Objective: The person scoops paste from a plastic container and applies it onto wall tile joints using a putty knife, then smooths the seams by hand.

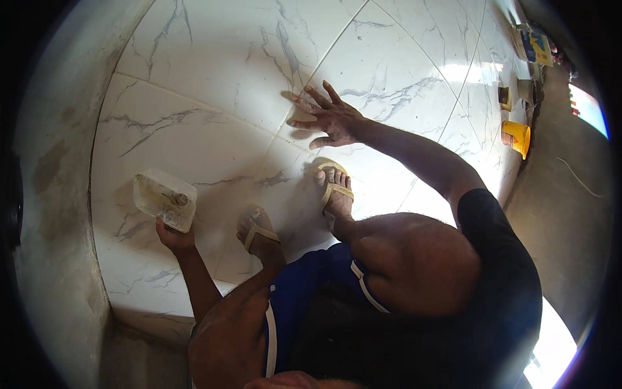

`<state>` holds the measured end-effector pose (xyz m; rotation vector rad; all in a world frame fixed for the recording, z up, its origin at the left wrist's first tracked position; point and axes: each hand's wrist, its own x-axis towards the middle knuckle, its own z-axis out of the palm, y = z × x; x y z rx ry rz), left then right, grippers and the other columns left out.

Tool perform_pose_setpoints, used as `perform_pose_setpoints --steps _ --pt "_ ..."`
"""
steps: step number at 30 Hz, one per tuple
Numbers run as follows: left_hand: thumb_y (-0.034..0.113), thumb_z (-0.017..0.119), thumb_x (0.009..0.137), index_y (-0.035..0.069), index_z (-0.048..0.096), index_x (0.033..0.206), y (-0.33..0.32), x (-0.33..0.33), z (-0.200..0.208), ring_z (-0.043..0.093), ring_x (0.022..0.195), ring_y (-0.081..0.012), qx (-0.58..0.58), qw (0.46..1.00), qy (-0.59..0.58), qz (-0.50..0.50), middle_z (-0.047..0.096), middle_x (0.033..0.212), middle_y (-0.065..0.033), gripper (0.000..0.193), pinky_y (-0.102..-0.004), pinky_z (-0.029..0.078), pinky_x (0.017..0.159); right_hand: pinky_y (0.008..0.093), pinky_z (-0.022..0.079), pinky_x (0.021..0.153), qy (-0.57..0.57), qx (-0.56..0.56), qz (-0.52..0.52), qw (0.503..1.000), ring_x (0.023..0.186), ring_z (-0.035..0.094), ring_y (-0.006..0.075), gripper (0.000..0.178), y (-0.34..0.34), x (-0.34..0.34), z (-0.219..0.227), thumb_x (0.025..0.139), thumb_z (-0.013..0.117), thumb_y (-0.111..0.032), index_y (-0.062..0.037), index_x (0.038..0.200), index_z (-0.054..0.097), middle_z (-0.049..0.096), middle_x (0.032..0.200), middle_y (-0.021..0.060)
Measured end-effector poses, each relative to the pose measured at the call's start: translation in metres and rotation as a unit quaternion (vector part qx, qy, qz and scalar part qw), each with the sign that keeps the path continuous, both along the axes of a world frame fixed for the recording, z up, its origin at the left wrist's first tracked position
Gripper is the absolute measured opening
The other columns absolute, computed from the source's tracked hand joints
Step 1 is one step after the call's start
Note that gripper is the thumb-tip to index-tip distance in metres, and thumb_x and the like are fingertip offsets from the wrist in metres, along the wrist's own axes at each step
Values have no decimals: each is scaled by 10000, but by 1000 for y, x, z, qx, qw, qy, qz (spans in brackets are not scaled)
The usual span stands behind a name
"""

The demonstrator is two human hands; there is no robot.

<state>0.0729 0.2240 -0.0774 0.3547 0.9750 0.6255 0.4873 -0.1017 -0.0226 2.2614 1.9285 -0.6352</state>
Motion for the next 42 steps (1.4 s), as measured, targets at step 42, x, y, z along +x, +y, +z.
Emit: perform_pose_setpoints --steps 42 --pt "355 495 983 36 320 1559 0 0 2 489 1364 -409 -5 1000 -5 -5 464 1505 -202 682 -609 425 1115 649 72 1244 32 62 47 996 1569 72 403 780 -7 -25 -3 846 548 -759 -353 1509 486 193 1702 66"
